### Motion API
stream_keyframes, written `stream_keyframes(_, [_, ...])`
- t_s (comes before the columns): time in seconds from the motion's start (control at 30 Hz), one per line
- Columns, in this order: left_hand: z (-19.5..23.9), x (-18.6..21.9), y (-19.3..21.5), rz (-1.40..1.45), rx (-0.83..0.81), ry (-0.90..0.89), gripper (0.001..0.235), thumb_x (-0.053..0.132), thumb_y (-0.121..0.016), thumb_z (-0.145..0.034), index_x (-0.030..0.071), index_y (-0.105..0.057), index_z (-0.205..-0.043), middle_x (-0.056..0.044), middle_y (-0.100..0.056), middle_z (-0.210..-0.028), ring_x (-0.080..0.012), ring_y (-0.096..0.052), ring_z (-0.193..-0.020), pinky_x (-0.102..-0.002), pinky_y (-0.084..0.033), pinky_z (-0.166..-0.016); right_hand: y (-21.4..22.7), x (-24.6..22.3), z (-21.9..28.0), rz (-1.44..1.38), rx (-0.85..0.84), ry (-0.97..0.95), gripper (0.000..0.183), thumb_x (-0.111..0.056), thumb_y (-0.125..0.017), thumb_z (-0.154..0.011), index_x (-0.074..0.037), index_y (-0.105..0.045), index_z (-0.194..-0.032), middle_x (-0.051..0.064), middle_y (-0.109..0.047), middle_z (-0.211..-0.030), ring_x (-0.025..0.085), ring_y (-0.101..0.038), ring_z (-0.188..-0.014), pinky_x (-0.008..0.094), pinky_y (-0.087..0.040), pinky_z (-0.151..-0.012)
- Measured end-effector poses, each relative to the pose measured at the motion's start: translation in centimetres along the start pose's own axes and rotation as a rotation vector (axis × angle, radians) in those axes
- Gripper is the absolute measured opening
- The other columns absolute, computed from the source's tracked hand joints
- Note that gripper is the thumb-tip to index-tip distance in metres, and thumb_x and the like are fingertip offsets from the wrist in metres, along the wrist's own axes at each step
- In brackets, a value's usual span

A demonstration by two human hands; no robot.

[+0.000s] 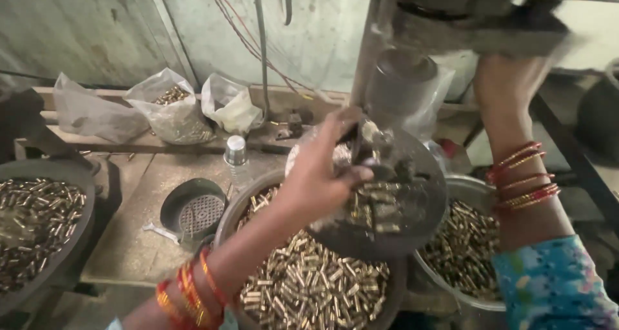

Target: Operating a manual press machine to process small cylindrical metal components.

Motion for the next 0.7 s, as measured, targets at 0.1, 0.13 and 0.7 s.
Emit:
stream_keyframes(0.1, [0.1,-0.2,-0.2,0.008,-0.063,0.074,0.083,0.007,-0.072,-0.085,0.012,-0.031,-0.157,-0.019,-0.059,-0.147,-0.0379,-0.061,-0.131,-0.047,-0.059,-0.098,-2.4,5.1,0.8,-0.078,0.097,-0.231,0.016,-0.002,-0.060,-0.101,0.006,-0.065,-0.114,0.021,-0.067,-0.122,0.042,-0.058,-0.112,0.052,-0.044,-0.104])
stream_keyframes(0.13, [-0.1,-0.4,0.0,0.007,-0.061,0.078,0.083,0.007,-0.072,-0.085,0.012,-0.031,-0.157,-0.019,-0.059,-0.147,-0.0379,-0.061,-0.131,-0.047,-0.059,-0.098,-2.9,5.7,0.6,-0.081,0.095,-0.232,0.016,-0.002,-0.060,-0.101,0.006,-0.065,-0.114,0.021,-0.067,-0.122,0.042,-0.058,-0.112,0.052,-0.044,-0.104])
stream_keyframes(0.7, [2.1,3.0,0.2,-0.453,0.181,-0.194,0.042,-0.004,-0.072,-0.084,0.002,-0.062,-0.125,-0.017,-0.070,-0.115,-0.0326,-0.067,-0.104,-0.044,-0.058,-0.084,7.8,-8.5,2.6,-0.726,-0.174,-0.537,0.024,-0.007,-0.064,-0.102,0.004,-0.070,-0.122,0.009,-0.075,-0.099,0.018,-0.069,-0.075,0.042,-0.055,-0.064])
Point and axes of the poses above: each hand's wrist, its own z-axis away from the middle knuckle, its own y-axis out of the back of the hand, x = y × z, the point moved 7 cm from there along -z, towards the middle knuckle
